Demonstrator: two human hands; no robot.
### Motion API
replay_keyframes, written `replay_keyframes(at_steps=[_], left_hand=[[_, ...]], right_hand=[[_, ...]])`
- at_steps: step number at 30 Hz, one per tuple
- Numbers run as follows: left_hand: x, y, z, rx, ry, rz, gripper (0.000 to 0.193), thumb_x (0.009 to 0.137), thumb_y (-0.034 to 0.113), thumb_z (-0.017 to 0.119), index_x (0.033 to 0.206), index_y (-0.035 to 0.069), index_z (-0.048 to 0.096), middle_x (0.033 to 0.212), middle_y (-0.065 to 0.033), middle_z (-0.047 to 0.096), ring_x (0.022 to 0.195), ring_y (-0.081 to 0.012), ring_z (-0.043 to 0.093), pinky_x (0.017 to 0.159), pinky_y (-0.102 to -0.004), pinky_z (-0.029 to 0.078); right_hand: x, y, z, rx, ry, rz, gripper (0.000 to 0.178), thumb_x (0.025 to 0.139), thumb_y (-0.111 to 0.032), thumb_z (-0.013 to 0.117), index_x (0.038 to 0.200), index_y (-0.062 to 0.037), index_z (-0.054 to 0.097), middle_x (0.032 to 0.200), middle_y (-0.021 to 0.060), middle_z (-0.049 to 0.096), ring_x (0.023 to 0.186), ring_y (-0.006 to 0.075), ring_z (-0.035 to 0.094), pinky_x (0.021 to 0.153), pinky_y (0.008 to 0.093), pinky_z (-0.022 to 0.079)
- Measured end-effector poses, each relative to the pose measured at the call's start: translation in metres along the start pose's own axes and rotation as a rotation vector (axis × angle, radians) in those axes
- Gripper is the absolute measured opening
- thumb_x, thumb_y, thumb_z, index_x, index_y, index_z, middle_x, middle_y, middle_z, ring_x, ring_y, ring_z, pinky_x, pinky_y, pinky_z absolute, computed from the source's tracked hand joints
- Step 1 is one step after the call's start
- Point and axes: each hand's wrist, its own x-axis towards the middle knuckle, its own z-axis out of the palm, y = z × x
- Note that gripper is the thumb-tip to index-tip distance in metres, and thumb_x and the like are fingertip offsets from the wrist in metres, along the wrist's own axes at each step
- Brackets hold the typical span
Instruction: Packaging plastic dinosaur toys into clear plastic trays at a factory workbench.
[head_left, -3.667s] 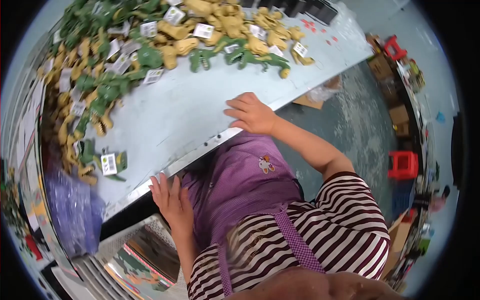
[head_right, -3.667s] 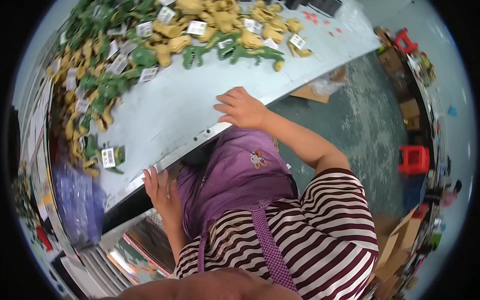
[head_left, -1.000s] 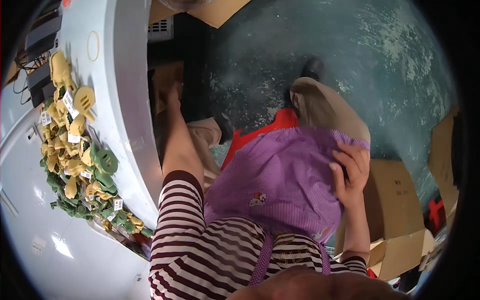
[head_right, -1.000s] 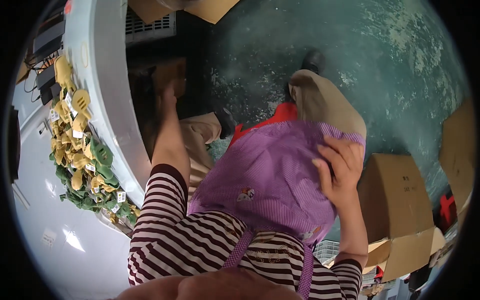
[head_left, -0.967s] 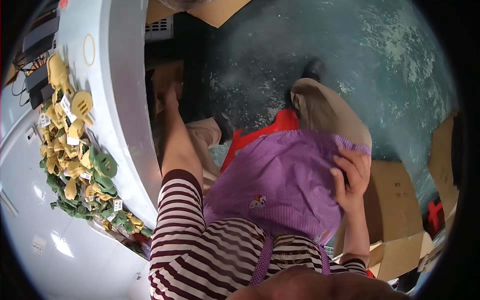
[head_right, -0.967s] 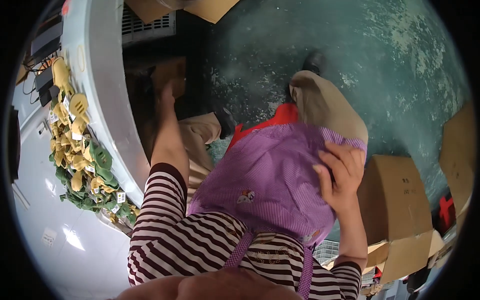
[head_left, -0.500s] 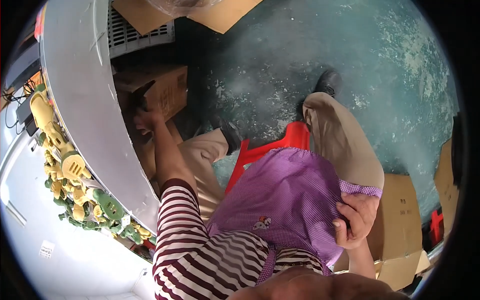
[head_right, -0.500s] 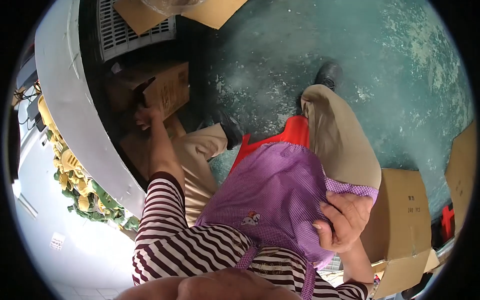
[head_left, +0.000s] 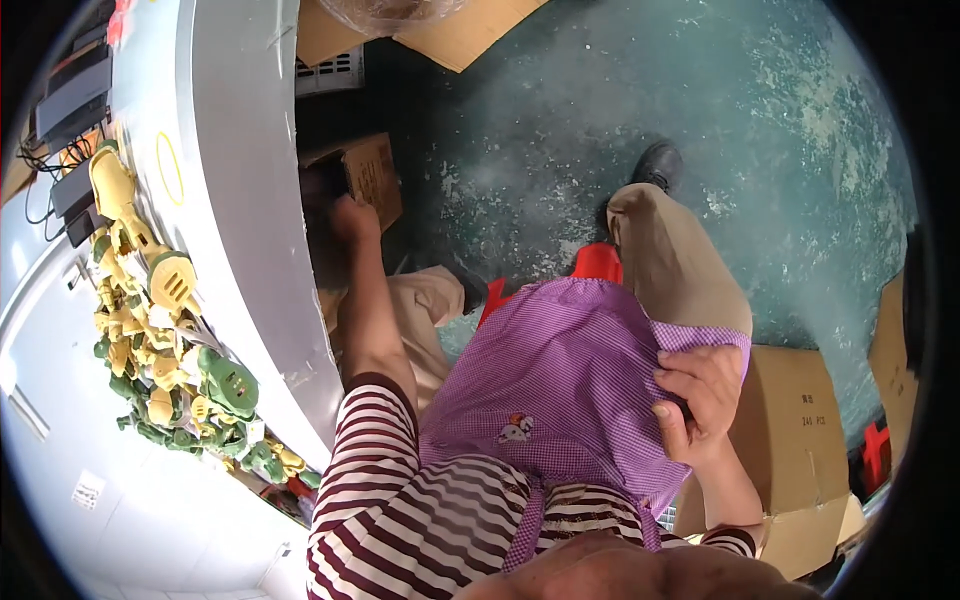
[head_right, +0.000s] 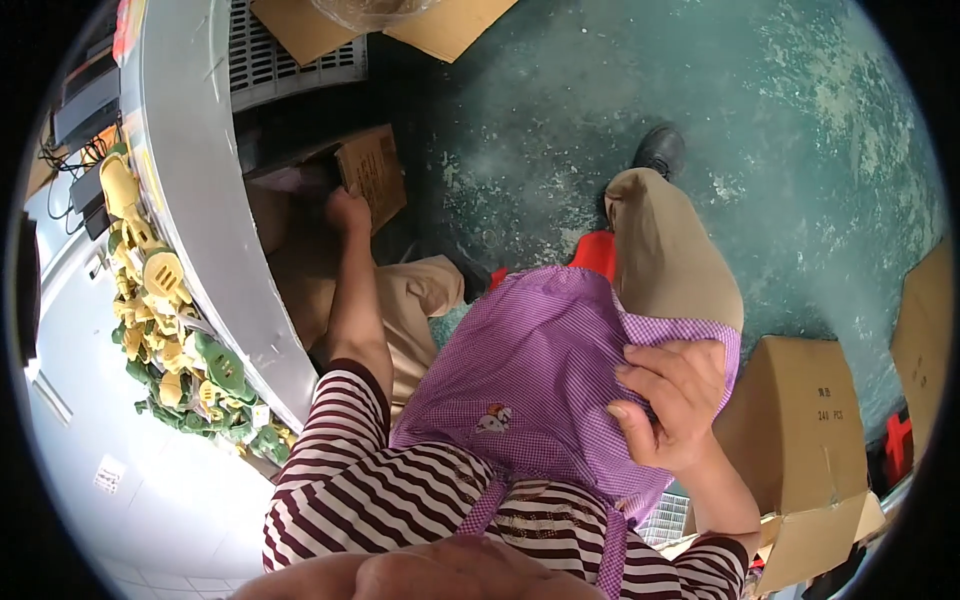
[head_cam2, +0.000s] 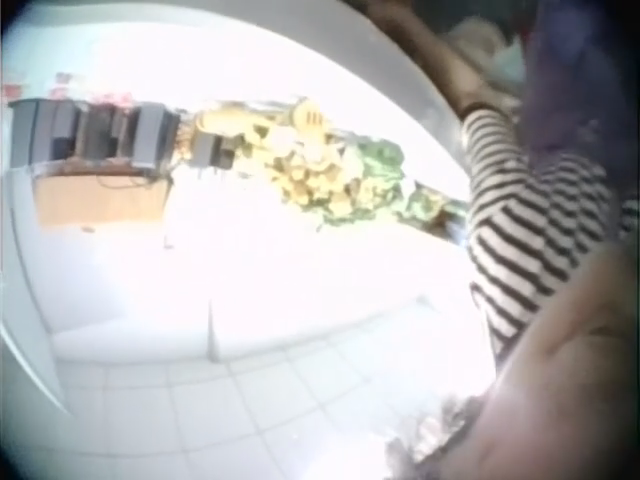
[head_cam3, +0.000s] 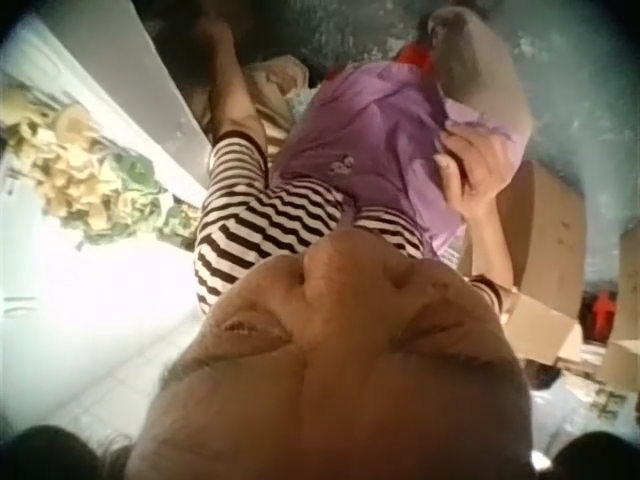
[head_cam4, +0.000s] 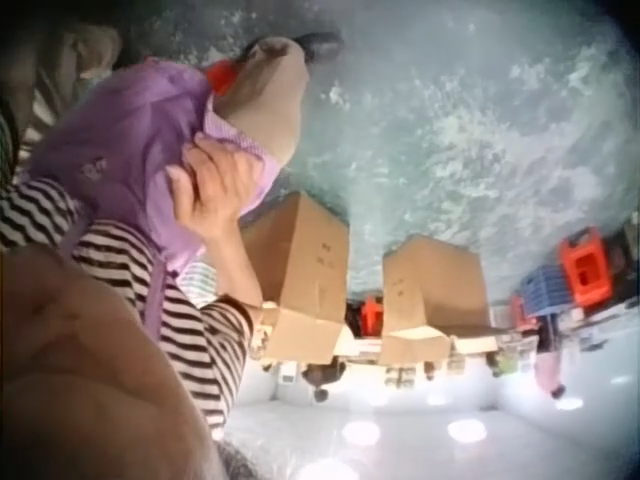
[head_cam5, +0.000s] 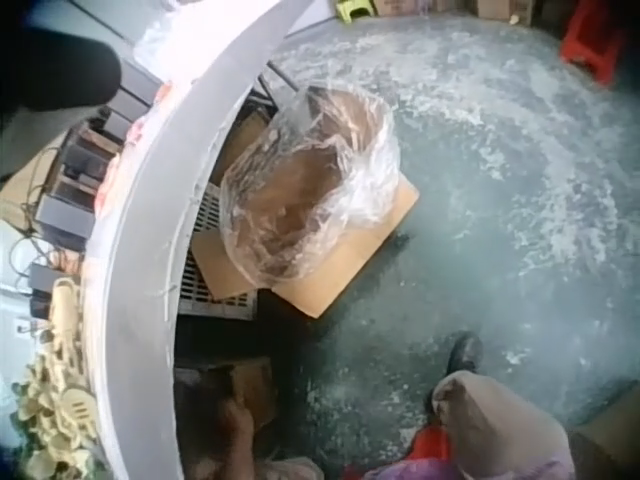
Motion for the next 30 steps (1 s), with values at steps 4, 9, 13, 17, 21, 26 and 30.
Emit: replay_keyframes(at_steps=[4,9,13,17,21,26,30], left_hand=[[-0.014,0.021,-0.007,-0.070,-0.010,0.114,0.020,0.081,0.020,0.057,0.078,0.001,0.063,0.082,-0.0194,0.062,0.078,-0.0361,0.061,0.066,-0.0439,0.049],[-0.043,0.053,-0.024,-0.132,-0.075,0.217,0.021,0.083,0.018,0.053,0.075,0.001,0.062,0.084,-0.0194,0.062,0.079,-0.0362,0.059,0.069,-0.0446,0.047],[-0.073,0.075,-0.047,-0.214,0.043,0.357,0.022,0.083,0.018,0.051,0.072,0.002,0.060,0.078,-0.0185,0.059,0.076,-0.0357,0.056,0.072,-0.0452,0.045],[-0.102,0.096,-0.061,-0.323,0.016,0.420,0.016,0.080,0.017,0.055,0.082,0.003,0.062,0.081,-0.0147,0.060,0.078,-0.0341,0.055,0.067,-0.0439,0.045],[-0.150,0.140,-0.085,-0.339,-0.080,0.535,0.017,0.078,0.014,0.057,0.088,0.001,0.061,0.081,-0.0147,0.060,0.078,-0.0323,0.056,0.068,-0.0417,0.046],[-0.193,0.171,-0.094,-0.587,-0.157,0.692,0.028,0.076,0.016,0.062,0.096,-0.004,0.060,0.083,-0.0161,0.060,0.079,-0.0328,0.055,0.073,-0.0398,0.045],[-0.201,0.176,-0.110,-0.666,-0.282,0.786,0.034,0.074,0.021,0.066,0.099,-0.003,0.061,0.085,-0.0163,0.061,0.081,-0.0330,0.056,0.074,-0.0397,0.045]], right_hand=[[0.009,-0.005,0.004,-0.007,-0.037,-0.013,0.024,0.069,-0.027,0.067,0.077,-0.0052,0.063,0.084,0.0081,0.063,0.069,0.0233,0.055,0.067,0.0332,0.037],[0.013,-0.008,0.006,-0.024,-0.069,-0.013,0.023,0.068,-0.026,0.068,0.076,-0.0056,0.063,0.084,0.0076,0.063,0.071,0.0235,0.055,0.068,0.0335,0.037],[0.013,-0.006,0.005,-0.012,-0.078,-0.017,0.022,0.068,-0.025,0.068,0.076,-0.0057,0.063,0.084,0.0078,0.063,0.071,0.0236,0.055,0.068,0.0336,0.037],[0.011,-0.007,0.003,-0.024,-0.078,-0.021,0.020,0.068,-0.022,0.067,0.077,-0.0056,0.062,0.083,0.0078,0.063,0.071,0.0237,0.055,0.069,0.0339,0.037],[0.006,-0.005,0.002,-0.032,-0.070,0.002,0.018,0.067,-0.021,0.067,0.077,-0.0059,0.062,0.083,0.0078,0.063,0.071,0.0237,0.055,0.069,0.0339,0.037],[0.004,-0.006,0.002,-0.053,-0.063,0.002,0.017,0.067,-0.019,0.068,0.077,-0.0060,0.062,0.082,0.0075,0.063,0.071,0.0236,0.055,0.069,0.0339,0.037],[-0.002,-0.002,0.001,-0.064,-0.044,0.014,0.016,0.067,-0.018,0.068,0.076,-0.0062,0.062,0.080,0.0069,0.063,0.071,0.0234,0.055,0.069,0.0338,0.036]])
